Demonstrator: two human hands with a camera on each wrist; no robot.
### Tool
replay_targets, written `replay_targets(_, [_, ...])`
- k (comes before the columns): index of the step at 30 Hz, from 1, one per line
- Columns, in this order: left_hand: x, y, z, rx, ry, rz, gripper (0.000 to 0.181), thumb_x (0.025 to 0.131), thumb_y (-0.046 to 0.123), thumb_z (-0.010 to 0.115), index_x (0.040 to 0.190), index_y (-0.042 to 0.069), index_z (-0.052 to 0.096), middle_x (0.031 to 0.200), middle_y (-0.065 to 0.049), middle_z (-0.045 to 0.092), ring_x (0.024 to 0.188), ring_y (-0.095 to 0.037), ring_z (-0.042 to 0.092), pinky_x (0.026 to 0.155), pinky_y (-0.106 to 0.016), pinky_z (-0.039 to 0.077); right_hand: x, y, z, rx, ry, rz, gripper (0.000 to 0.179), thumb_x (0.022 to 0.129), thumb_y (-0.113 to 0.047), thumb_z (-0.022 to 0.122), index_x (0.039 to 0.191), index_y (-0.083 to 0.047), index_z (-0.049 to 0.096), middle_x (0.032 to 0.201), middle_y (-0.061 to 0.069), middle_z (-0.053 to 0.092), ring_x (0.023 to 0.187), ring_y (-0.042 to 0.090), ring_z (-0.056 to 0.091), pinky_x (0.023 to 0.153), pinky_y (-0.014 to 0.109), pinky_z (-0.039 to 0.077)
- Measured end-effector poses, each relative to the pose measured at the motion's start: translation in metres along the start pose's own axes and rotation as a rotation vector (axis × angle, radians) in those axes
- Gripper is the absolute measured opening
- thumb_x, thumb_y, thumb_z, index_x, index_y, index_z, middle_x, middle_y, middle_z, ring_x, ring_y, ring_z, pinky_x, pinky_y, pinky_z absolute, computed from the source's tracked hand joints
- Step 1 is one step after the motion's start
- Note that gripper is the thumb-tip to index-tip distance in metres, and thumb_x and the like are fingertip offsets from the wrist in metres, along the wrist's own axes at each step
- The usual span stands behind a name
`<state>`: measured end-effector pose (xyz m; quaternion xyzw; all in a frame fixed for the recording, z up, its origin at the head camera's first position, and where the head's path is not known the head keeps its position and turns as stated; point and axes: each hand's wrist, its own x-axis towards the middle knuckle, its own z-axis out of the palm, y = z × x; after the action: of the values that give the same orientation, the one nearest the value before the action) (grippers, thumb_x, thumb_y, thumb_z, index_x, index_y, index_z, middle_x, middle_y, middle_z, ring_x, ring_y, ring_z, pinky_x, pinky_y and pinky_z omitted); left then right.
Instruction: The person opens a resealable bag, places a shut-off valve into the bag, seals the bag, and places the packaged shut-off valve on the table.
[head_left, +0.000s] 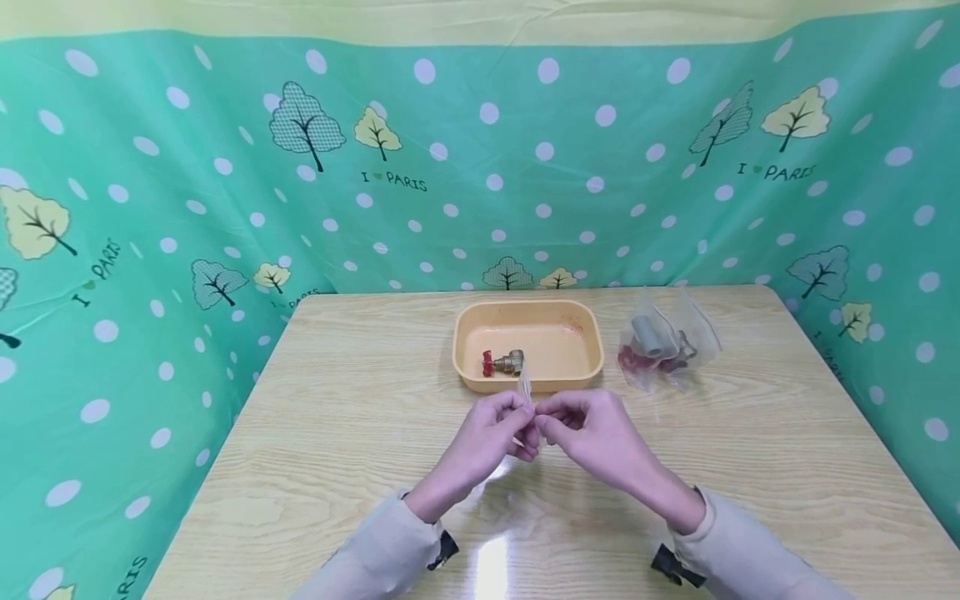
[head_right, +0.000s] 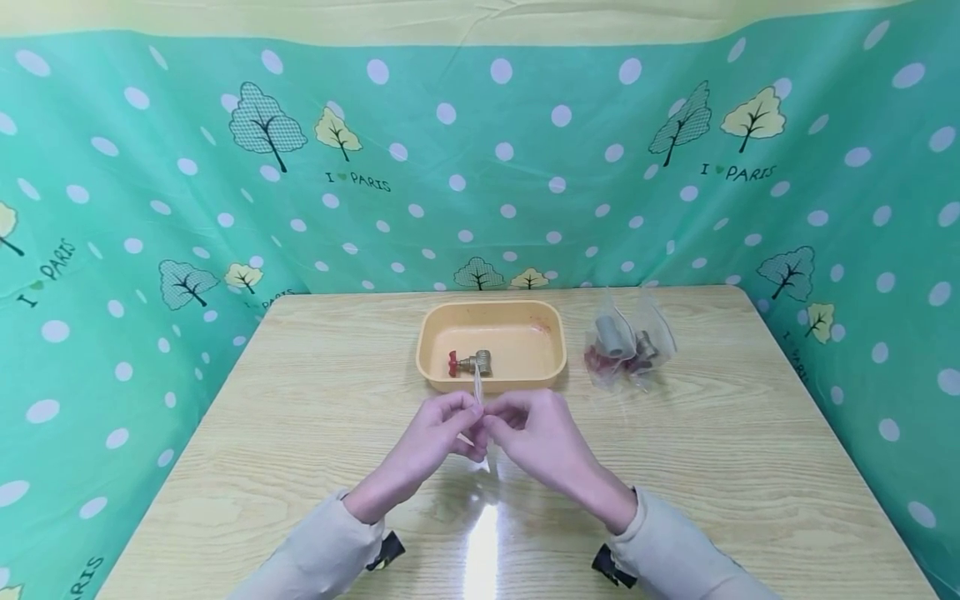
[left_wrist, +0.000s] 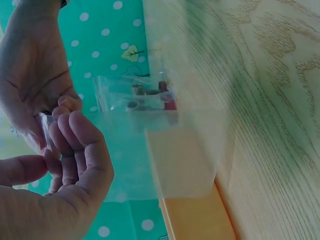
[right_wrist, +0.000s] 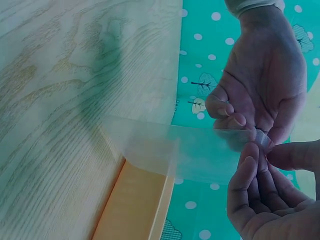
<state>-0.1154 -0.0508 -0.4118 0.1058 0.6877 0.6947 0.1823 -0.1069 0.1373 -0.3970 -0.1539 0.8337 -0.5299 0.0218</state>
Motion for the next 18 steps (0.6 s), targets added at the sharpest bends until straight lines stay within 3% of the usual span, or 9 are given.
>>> replay_targets(8, [-0.0007, -0.0013, -0.002, 0.015, -0.046, 0.006, 0.02, 0.108, 0.009, 0.053, 0.094, -0.004, 0.06, 0.078, -0.006, 0.065, 0.071, -0.016, 0.065, 0.069, -0.034, 0.062, 0.0022, 0.001, -0.0033, 0.021, -0.046, 0.041, 0.007, 0.092, -0.002, 0.072, 0.095, -0.003, 0.079, 0.076, -0.001, 0.072, 0.069, 0.028, 0.068, 0.056, 0.026, 0.054])
replay_targets(18, [-0.0012, -0.0035, -0.0036, 0.023, -0.043, 0.011, 0.019, 0.107, 0.008, 0.054, 0.094, -0.005, 0.059, 0.079, -0.006, 0.065, 0.071, -0.015, 0.065, 0.071, -0.035, 0.063, 0.0039, 0.0007, -0.0059, 0.013, -0.107, 0.094, 0.007, 0.095, -0.007, 0.072, 0.092, -0.006, 0.078, 0.073, 0.0, 0.069, 0.067, 0.023, 0.066, 0.053, 0.024, 0.048])
